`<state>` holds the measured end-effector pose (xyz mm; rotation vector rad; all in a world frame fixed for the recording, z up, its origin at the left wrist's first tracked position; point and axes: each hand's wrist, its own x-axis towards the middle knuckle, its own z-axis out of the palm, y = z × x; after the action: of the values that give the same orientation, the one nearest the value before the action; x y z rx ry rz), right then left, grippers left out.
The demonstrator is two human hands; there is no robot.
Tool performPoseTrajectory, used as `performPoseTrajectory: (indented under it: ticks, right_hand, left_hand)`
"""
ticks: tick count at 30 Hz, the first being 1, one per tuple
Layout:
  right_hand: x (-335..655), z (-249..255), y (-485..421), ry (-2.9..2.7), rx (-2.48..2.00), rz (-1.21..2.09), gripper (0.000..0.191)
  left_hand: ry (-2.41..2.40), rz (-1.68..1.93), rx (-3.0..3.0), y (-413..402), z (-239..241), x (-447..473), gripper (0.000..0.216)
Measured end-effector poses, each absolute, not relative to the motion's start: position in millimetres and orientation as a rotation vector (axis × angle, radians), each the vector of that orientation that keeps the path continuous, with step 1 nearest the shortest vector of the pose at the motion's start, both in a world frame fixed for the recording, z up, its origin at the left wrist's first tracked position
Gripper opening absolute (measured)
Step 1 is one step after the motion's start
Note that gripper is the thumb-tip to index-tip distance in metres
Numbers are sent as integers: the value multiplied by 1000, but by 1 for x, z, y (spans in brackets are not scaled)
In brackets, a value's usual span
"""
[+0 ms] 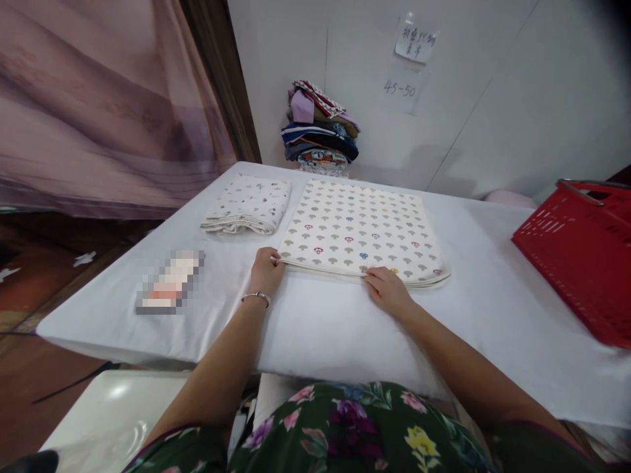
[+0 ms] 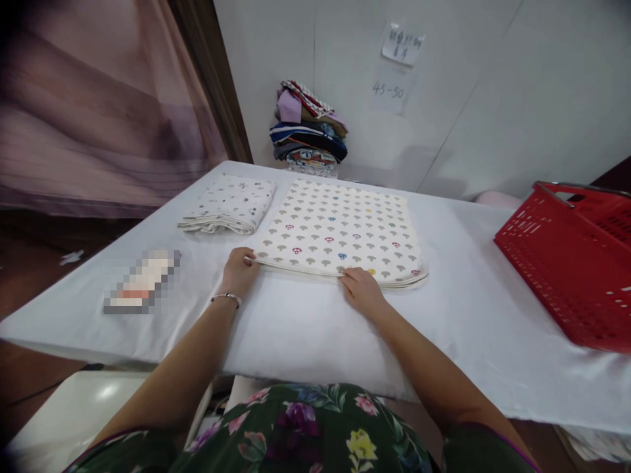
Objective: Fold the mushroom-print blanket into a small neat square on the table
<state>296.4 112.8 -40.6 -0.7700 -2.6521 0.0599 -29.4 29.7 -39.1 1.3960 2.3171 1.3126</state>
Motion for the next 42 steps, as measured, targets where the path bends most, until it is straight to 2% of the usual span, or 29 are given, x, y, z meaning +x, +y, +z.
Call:
performPoseTrajectory:
  ticks: [10, 16, 32, 35, 42]
  right_hand:
    - [290, -38, 113, -2590, -877, 166, 24]
    - [294, -43, 108, -2595, -806, 232, 25]
    - [276, -44, 104, -2676, -754, -25, 23]
    - [263, -42, 103, -2698, -741, -31, 23]
    - [244, -41, 100, -2696, -653, 12, 26]
  left_hand:
    - [2261, 1407, 1313, 33, -50, -36, 12]
    - [2292, 1336, 1350, 30, -45, -35, 10]
    - [2457, 977, 1452, 24, -36, -27, 19]
    - [2426, 960, 1488, 24, -36, -28, 25]
    - [2435, 1015, 1455, 22, -37, -30, 17]
